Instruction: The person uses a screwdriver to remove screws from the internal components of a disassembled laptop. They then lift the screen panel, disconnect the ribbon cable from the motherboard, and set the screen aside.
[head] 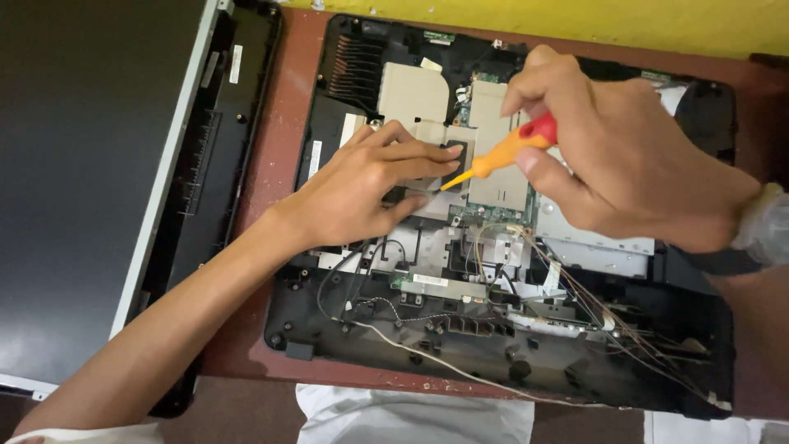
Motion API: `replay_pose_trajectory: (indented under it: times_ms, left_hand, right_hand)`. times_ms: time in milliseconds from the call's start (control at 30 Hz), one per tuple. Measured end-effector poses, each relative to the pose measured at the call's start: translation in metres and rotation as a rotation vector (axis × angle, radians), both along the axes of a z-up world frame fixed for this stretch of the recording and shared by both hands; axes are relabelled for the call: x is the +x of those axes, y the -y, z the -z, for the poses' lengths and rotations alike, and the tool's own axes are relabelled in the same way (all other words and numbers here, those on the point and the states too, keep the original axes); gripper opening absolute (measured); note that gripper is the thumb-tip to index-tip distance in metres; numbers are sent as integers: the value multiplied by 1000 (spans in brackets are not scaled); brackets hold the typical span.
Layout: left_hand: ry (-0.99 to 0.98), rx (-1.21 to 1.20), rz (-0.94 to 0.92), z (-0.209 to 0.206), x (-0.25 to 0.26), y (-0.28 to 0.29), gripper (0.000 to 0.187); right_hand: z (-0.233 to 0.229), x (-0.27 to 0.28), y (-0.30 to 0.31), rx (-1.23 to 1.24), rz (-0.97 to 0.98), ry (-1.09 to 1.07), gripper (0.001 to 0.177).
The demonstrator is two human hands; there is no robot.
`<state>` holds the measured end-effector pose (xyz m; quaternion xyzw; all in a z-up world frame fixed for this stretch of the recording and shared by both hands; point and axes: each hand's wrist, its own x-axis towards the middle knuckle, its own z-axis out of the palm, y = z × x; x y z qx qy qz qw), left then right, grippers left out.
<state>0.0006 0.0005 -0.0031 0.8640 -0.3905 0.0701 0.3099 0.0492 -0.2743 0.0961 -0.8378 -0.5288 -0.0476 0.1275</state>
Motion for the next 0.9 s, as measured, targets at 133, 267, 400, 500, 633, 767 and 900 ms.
replay_pose_trajectory:
  times_ms: [133, 267, 400, 500, 633, 767, 900]
  left_hand:
    - [31, -13, 9, 1, 1, 0, 49]
    - [9, -11, 19, -1, 1, -1, 38]
    - [18, -7, 19, 2, 1, -2, 40]
    - [16, -5, 19, 2, 1, -2, 40]
    - [33, -5, 17, 4, 2, -2, 40]
    - [34, -7, 21, 5, 0, -1, 40]
    - [55, 1, 10, 7, 1, -2, 39]
  right_hand:
    - [-28, -12, -24, 22, -76, -214, 28]
    - [-43, -12, -31, -12, -256, 168, 29]
    - [-54, -4, -29, -401, -307, 733, 40]
    - [-44, 1, -31, -262, -275, 425, 47]
    - [-53, -3, -39, -449, -223, 614, 51]
    - [-60, -5, -45, -689, -341, 836, 37]
    - [-55, -7, -42, -672, -208, 838, 14]
